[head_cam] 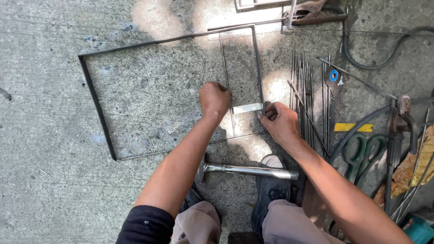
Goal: Welding thin metal rods to a rectangular metal frame on the floor
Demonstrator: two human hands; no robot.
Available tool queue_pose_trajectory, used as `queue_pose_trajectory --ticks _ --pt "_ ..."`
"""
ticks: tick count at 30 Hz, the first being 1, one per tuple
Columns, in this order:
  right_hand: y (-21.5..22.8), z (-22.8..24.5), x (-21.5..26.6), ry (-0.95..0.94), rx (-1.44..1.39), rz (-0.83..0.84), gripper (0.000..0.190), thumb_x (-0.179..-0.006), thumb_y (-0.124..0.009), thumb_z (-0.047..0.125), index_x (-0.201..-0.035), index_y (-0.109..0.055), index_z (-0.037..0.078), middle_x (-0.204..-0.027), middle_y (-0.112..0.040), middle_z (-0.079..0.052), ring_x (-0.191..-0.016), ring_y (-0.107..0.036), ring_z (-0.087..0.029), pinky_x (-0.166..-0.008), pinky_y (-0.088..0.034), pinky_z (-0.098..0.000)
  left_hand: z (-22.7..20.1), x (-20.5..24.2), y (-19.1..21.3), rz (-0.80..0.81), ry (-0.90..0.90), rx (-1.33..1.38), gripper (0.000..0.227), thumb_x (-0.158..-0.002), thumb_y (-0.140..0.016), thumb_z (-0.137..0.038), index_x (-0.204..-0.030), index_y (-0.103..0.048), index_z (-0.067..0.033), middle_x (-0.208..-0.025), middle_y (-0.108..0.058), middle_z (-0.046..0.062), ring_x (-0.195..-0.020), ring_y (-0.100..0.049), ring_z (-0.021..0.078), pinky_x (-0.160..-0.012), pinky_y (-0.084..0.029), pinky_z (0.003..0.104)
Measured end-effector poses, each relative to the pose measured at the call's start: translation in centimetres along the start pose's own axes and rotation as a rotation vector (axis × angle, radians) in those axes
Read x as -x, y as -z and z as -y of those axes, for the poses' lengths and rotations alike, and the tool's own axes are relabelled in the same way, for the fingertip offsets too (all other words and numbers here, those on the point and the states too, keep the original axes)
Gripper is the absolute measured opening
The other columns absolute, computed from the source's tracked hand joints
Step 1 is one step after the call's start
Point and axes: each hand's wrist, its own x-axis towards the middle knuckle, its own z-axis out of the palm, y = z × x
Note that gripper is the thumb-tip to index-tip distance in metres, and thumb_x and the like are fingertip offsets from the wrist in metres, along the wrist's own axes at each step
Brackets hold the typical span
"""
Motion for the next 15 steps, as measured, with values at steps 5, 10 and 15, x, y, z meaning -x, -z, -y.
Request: queue_pose_trajectory --ticks 5,10,15 --pt "-0.1 -0.1 0.1 0.011 0.001 -0.002 0.029 -0.077 -0.088 0.021 -0.099 -0.074 0.008 -0.078 -0.073 -0.003 -0.071 -0.071 -0.014 -0.065 -0.058 -0.0279 0.4 -0.7 -0.4 0.004 0.035 0.032 0.014 -0.071 -0.074 -0.018 -0.081 -0.082 -0.0136 -0.081 -0.076 0.020 -0.091 -0.074 0.0428 -0.077 -0.062 0.051" --pt "1.9 0.3 1.0 0.007 0.112 -0.088 0.028 -0.073 -0.088 0.024 -0.095 -0.075 0.011 -0.079 -0.076 -0.002 -0.076 -0.075 -0.016 -0.066 -0.060 -0.0312 -2.1 1.3 3.0 0.062 -0.036 0.034 0.018 -0.077 -0.071 -0.018 -0.087 -0.081 -0.0070 -0.084 -0.076 0.024 -0.094 -0.073 0.0453 -0.077 -0.059 0.055" --pt "5.9 0.3 1.9 -0.013 -0.061 -0.259 0.022 -0.082 -0.087 0.022 -0.094 -0.073 0.011 -0.074 -0.073 -0.003 -0.069 -0.072 -0.015 -0.059 -0.059 -0.0281 -0.4 -0.1 2.1 0.047 -0.040 -0.069 0.023 -0.074 -0.080 -0.029 -0.087 -0.081 -0.0091 -0.081 -0.075 0.022 -0.090 -0.072 0.0457 -0.075 -0.059 0.055"
